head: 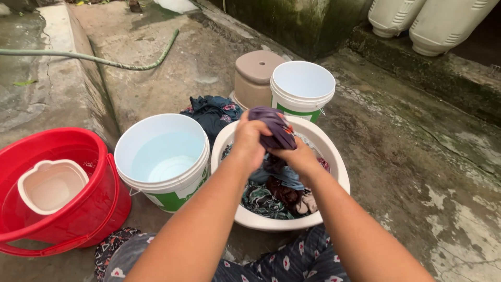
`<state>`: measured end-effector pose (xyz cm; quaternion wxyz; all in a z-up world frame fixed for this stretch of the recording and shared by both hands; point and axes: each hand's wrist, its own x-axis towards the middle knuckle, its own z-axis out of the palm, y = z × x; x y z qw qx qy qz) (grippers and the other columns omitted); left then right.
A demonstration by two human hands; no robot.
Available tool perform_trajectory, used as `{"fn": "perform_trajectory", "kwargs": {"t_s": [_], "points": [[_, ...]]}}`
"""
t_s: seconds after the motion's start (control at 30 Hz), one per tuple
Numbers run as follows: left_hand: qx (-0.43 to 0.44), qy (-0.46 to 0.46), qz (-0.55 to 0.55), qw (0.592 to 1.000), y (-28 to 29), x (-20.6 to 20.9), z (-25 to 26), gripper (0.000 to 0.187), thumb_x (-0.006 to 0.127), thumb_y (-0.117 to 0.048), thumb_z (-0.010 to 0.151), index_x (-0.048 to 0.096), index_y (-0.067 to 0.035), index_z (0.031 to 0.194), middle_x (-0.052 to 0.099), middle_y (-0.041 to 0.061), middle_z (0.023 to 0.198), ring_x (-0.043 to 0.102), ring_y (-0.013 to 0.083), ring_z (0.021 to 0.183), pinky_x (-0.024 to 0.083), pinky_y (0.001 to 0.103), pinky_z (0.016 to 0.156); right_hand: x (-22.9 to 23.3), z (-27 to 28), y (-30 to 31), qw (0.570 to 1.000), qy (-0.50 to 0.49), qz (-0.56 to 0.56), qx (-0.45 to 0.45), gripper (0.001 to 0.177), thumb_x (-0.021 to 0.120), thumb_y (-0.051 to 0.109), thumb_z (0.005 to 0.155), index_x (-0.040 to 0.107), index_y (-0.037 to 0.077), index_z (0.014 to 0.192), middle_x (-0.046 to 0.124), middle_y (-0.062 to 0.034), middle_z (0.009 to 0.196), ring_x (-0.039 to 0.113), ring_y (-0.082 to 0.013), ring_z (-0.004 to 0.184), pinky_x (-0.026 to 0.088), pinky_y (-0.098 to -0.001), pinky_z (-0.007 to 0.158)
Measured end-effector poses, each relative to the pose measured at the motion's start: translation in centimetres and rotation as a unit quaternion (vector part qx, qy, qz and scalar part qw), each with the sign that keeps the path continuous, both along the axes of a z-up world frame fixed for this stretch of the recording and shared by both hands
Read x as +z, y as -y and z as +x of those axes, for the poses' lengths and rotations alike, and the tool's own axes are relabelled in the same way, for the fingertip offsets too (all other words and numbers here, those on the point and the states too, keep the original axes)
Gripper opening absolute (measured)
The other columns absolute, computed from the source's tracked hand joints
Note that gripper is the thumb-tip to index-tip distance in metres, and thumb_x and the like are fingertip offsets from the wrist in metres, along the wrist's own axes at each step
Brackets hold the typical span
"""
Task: The person washes clothes by hand in a basin of soapy water, scrubbing and wringing out individual garments. They then transfer the items into a bucket of clean water to rinse them before moving them into a second bucket.
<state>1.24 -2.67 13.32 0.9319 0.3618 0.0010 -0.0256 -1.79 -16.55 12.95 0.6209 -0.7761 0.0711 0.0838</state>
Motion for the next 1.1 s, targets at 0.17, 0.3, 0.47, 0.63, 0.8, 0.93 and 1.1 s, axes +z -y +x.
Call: {"fn": "perform_trajectory", "kwargs": {"t_s": [0.17, 0.3, 0.47, 0.63, 0.8, 0.93, 1.1], "points": [[-0.028, -0.12, 0.048, 0.991, -4.0, -8.7, 1.2, 0.064, 0.048, 0.005, 0.066, 0.051, 0.004, 0.13, 0.064, 0.018, 0.116, 0.063, 0.0347, 0.104, 0.052, 0.061, 0.095, -3.6, 2.5, 1.2, 0.996, -0.027, 0.069, -0.055, 0.053, 0.073, 0.01, 0.077, 0.063, 0.004, 0.129, 0.07, -0.0116, 0.11, 0.065, -0.0231, 0.092, 0.053, -0.0396, 0.074], [-0.057, -0.383, 0.008, 0.922, -3.7, -5.1, -3.6, 0.075, 0.052, -0.024, 0.092, 0.024, -0.008, 0.16, 0.031, 0.03, 0.159, 0.034, 0.0551, 0.141, 0.019, 0.087, 0.105, -2.8, 0.9, 0.7, 0.998, 0.03, 0.014, -0.048, 0.059, 0.07, -0.003, 0.072, 0.057, 0.003, 0.129, 0.07, -0.0123, 0.102, 0.066, -0.021, 0.082, 0.054, -0.0339, 0.071], [-0.146, -0.338, -0.086, 0.926, -1.5, -4.4, -3.7, 0.091, 0.055, -0.078, 0.084, 0.052, -0.009, 0.144, 0.047, 0.026, 0.145, 0.047, 0.0474, 0.132, 0.029, 0.07, 0.111, -2.6, -1.5, -0.1, 0.987, 0.033, 0.126, 0.099, 0.071, 0.073, -0.005, 0.064, 0.053, 0.002, 0.131, 0.067, -0.0094, 0.107, 0.067, -0.0191, 0.092, 0.055, -0.0355, 0.083], [-0.131, -0.254, -0.111, 0.952, -0.8, -10.2, -0.5, 0.062, 0.065, -0.058, 0.088, 0.063, -0.012, 0.13, 0.065, 0.017, 0.132, 0.065, 0.0338, 0.114, 0.048, 0.057, 0.105, -4.1, -1.3, 0.8, 0.971, 0.028, 0.205, 0.118, 0.088, 0.083, 0.004, 0.061, 0.042, 0.007, 0.14, 0.064, -0.0077, 0.119, 0.065, -0.0205, 0.111, 0.051, -0.0372, 0.1], [-0.081, -0.26, -0.13, 0.954, 0.7, -7.3, -1.6, 0.044, 0.063, -0.039, 0.089, 0.065, -0.009, 0.12, 0.07, 0.015, 0.116, 0.07, 0.031, 0.102, 0.059, 0.047, 0.091, -5.3, -1.2, 0.7, 0.88, 0.465, -0.077, 0.051, 0.077, 0.086, 0.024, 0.078, 0.051, -0.003, 0.141, 0.053, -0.0191, 0.141, 0.052, -0.0308, 0.132, 0.041, -0.0414, 0.111], [0.06, -0.193, -0.007, 0.979, 3.0, -5.1, -2.2, 0.035, 0.072, -0.028, 0.085, 0.061, -0.016, 0.117, 0.068, 0.007, 0.11, 0.069, 0.0221, 0.098, 0.059, 0.042, 0.087, -8.2, 1.3, 0.4, 0.926, 0.368, 0.02, -0.082, 0.033, 0.07, 0.029, 0.099, 0.069, 0.001, 0.117, 0.066, -0.0148, 0.118, 0.062, -0.0259, 0.111, 0.049, -0.0412, 0.098], [0.102, 0.045, 0.34, 0.934, 3.7, -5.2, -1.5, 0.025, 0.079, -0.021, 0.084, 0.068, -0.01, 0.103, 0.076, 0.005, 0.105, 0.071, 0.0128, 0.091, 0.057, 0.028, 0.083, -8.4, 3.7, -0.4, 0.888, -0.056, 0.412, -0.196, 0.039, 0.052, 0.045, 0.103, 0.065, 0.009, 0.094, 0.07, -0.0067, 0.085, 0.068, -0.0238, 0.079, 0.057, -0.0434, 0.073]]}}
